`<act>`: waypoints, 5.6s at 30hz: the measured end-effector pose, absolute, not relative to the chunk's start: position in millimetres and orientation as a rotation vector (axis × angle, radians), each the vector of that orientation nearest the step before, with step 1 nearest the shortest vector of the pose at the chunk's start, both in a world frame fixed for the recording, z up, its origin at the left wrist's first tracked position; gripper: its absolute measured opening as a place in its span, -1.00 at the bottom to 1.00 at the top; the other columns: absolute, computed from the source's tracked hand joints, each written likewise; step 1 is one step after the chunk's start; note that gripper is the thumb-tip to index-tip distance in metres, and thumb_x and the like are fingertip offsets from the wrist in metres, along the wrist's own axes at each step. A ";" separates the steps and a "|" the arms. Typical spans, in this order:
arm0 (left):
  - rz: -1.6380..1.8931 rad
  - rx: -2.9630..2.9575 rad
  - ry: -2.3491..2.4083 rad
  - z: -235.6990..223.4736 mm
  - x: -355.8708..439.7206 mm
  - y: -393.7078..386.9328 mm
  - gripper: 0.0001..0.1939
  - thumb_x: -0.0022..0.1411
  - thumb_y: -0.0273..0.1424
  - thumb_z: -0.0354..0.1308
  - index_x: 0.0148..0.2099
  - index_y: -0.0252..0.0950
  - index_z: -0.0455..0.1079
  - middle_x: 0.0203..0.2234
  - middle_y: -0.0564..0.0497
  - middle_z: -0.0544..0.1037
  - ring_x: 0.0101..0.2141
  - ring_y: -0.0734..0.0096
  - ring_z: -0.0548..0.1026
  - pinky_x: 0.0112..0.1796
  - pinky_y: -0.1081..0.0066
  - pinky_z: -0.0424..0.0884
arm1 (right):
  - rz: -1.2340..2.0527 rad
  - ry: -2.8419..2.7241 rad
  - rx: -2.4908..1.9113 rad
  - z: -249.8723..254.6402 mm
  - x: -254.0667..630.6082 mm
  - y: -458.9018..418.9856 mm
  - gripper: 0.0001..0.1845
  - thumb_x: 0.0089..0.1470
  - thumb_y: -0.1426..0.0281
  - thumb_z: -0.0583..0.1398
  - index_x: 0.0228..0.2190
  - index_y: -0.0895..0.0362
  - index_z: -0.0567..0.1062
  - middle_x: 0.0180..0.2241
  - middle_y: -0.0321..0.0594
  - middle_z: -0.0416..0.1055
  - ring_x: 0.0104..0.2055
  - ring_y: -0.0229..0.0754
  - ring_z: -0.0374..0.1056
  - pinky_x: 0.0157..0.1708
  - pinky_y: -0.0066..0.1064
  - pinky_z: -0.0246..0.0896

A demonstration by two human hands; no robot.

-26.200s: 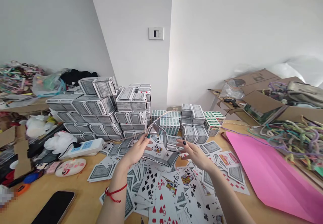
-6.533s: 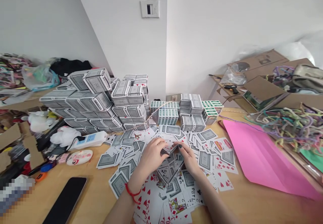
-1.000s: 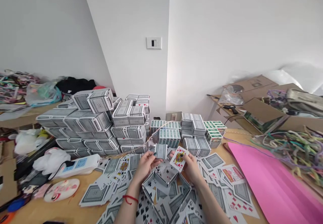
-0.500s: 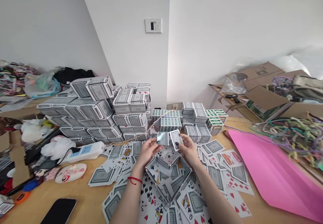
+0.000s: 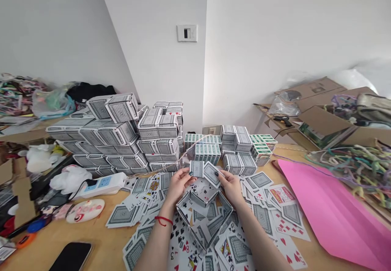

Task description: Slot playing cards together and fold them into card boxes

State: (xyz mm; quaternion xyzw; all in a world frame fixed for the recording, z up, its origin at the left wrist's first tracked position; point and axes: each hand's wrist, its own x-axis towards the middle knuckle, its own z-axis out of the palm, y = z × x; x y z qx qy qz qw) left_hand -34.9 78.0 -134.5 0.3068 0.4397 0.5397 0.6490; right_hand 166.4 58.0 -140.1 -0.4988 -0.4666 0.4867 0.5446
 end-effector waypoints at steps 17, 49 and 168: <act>1.103 0.902 1.084 -126.7 -34.2 74.5 -0.78 -0.11 -0.41 0.27 -0.33 -0.37 0.45 -0.63 0.04 0.54 -0.56 0.40 0.52 -0.42 0.41 0.46 | 1.157 -1.336 -1.225 -143.6 163.2 60.1 -0.65 -0.12 0.10 0.19 -0.46 0.12 0.57 -0.44 -0.19 0.50 -0.33 -0.03 0.36 -0.30 -0.30 0.22; 1.044 1.204 1.123 -125.9 -32.4 71.7 -0.85 -0.13 -0.42 0.22 -0.40 -0.34 0.46 -0.73 0.15 0.39 -0.72 0.57 0.32 -0.65 0.55 0.20 | 1.255 -1.454 -1.245 -132.6 167.4 57.2 -0.64 -0.19 0.15 0.23 -0.75 0.14 0.37 -0.76 -0.39 0.11 -0.65 -0.33 0.00 -0.62 -0.49 -0.11; 1.088 1.314 1.214 -78.5 -50.0 73.6 -0.81 0.01 -0.27 0.11 -0.47 -0.29 0.25 -0.78 0.17 0.34 -0.73 0.54 0.28 -0.64 0.53 0.22 | 1.321 -1.088 -1.056 -130.9 161.8 60.1 -0.57 -0.16 0.01 0.22 -0.48 0.16 0.44 -0.77 -0.36 0.27 -0.72 -0.30 0.16 -0.64 -0.44 0.13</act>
